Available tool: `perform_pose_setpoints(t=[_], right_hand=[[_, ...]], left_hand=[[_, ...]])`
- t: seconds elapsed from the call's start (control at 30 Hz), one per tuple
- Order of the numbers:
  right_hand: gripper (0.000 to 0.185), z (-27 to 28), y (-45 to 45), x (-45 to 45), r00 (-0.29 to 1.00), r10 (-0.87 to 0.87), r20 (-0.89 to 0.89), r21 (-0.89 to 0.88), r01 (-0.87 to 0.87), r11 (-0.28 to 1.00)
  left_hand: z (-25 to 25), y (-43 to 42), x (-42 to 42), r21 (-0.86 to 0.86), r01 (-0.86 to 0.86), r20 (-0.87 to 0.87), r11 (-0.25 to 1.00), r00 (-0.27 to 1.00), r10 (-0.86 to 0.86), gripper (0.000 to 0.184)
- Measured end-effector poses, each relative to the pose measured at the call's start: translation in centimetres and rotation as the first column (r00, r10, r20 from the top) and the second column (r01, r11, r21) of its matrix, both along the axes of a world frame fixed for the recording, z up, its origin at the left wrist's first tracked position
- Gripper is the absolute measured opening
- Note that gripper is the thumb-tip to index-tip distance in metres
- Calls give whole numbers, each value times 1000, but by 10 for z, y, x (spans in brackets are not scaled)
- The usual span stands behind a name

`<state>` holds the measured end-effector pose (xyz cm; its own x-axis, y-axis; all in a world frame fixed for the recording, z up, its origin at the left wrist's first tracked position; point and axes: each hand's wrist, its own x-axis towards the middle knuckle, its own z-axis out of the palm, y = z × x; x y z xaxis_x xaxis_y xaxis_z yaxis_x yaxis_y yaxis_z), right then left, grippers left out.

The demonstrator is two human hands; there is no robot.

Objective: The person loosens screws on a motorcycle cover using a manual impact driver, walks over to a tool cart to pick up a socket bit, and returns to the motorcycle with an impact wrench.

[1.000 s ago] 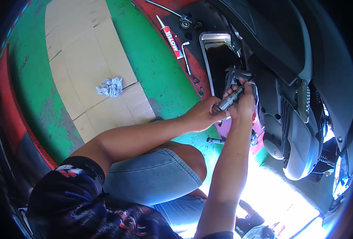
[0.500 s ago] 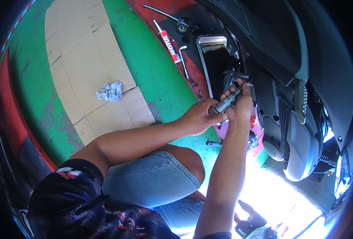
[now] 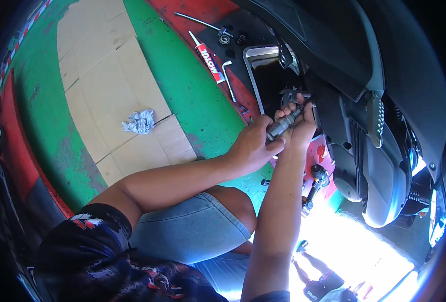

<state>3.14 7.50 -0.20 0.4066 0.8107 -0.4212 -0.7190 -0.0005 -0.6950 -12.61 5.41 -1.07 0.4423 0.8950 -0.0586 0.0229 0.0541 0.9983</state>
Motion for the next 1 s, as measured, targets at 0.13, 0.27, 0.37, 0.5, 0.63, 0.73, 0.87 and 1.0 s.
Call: perform_pose_setpoints(t=[0.13, 0.27, 0.37, 0.5, 0.63, 0.73, 0.87, 1.0], right_hand=[[31, -3, -12, -14, 973, 112, -202, 151, -82, 985], [32, -2, -3, -17, 972, 184, -145, 172, -159, 972], [33, 8, 3, -18, 992, 123, 19, -15, -123, 992], [31, 19, 7, -22, 989, 64, 134, -236, -31, 971], [30, 26, 13, -29, 980, 57, 189, -361, 15, 932], [32, 25, 19, -30, 927, 95, 362, -519, 116, 847], [32, 31, 11, -24, 883, 216, 417, -590, 82, 804], [27, 29, -10, -11, 978, 184, 100, -214, -159, 964]], left_hand=[[11, 0, 6, -46, -71, 42, 996, 996, 73, 36], [8, 2, 13, -126, -161, 66, 979, 983, 170, 30], [5, 4, 18, -196, -163, 66, 967, 982, 179, 28], [8, 0, 20, -308, -162, 102, 937, 974, 202, 29], [4, -2, 25, -363, -189, 76, 913, 970, 231, 37], [2, -2, 28, -692, -40, 224, 721, 938, 266, 45], [3, -3, 24, -846, 276, 449, 456, 830, 331, 32], [11, 12, 15, -858, 471, 509, 206, 726, 463, 35]])
